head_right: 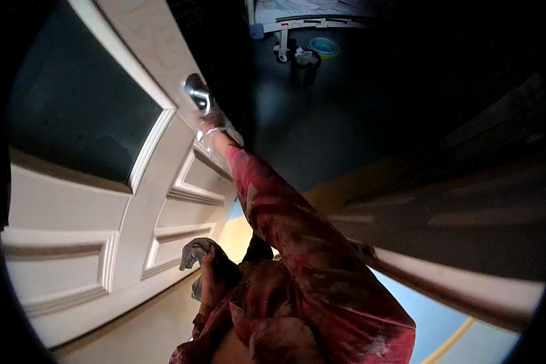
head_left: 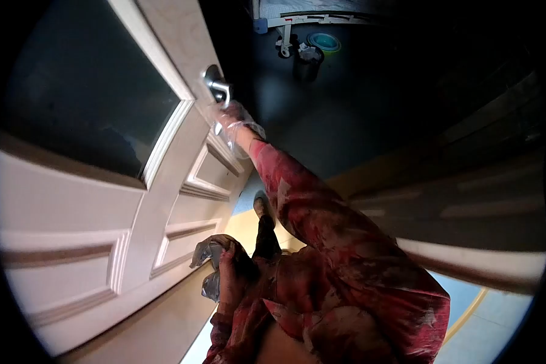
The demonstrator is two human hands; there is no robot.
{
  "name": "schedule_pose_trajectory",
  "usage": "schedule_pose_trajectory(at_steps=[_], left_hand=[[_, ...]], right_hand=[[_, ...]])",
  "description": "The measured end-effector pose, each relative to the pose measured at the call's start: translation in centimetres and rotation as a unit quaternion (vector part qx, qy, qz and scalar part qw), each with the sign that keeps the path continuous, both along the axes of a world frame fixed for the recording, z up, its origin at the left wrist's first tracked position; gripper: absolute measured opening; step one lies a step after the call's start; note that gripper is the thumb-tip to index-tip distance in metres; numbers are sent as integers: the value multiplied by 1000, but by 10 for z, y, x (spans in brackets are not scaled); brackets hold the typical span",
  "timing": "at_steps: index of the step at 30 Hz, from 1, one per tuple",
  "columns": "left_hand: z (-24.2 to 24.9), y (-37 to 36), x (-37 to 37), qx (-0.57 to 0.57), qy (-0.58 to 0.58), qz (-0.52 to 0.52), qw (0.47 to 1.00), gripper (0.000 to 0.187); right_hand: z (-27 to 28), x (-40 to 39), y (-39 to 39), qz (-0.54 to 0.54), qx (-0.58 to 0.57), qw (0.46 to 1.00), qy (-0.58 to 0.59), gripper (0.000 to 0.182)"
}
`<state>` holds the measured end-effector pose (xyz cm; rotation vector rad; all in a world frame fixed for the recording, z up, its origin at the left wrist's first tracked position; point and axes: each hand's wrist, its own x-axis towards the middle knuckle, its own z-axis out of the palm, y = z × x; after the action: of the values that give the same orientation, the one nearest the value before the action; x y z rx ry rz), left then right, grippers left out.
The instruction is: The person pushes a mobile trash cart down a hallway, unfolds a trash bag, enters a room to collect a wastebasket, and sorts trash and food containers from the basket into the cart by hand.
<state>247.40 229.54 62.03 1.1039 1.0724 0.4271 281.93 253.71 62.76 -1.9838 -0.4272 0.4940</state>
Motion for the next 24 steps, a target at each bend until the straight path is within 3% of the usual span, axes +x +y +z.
schedule_pose_trajectory(at_steps=[1,3,4,5,7,8,10,12,14,16,18,24], left_hand=[[10,13,10,99,27,-83,991,31],[30,38,31,317,77,-202,923,31],[42,50,51,317,63,-213,922,24],[48,59,72,318,45,-223,921,18],[46,84,103,242,31,-222,944,11],[46,98,116,122,6,-219,968,10],[50,112,145,122,23,-221,967,12],[51,125,172,64,10,-221,973,14],[40,137,198,16,-13,-210,977,13],[24,144,220,-24,-31,-181,983,13],[6,150,238,-53,-35,-137,989,13],[-39,158,283,-86,3,0,996,12]], right_hand=[[-17,1,12,16,35,998,44,27],[-53,7,35,21,88,987,133,33],[-76,13,48,10,109,978,175,38],[-65,7,27,49,199,953,223,32],[-47,-19,-3,99,337,893,281,25],[-39,-31,-12,114,383,867,297,23],[-32,-70,4,4,270,947,175,18],[-4,-59,4,-39,214,969,118,15],[57,-22,-32,84,193,924,318,18],[62,0,-42,185,237,866,400,19],[44,4,-45,256,321,827,385,20],[-13,46,-43,461,274,758,372,22]])
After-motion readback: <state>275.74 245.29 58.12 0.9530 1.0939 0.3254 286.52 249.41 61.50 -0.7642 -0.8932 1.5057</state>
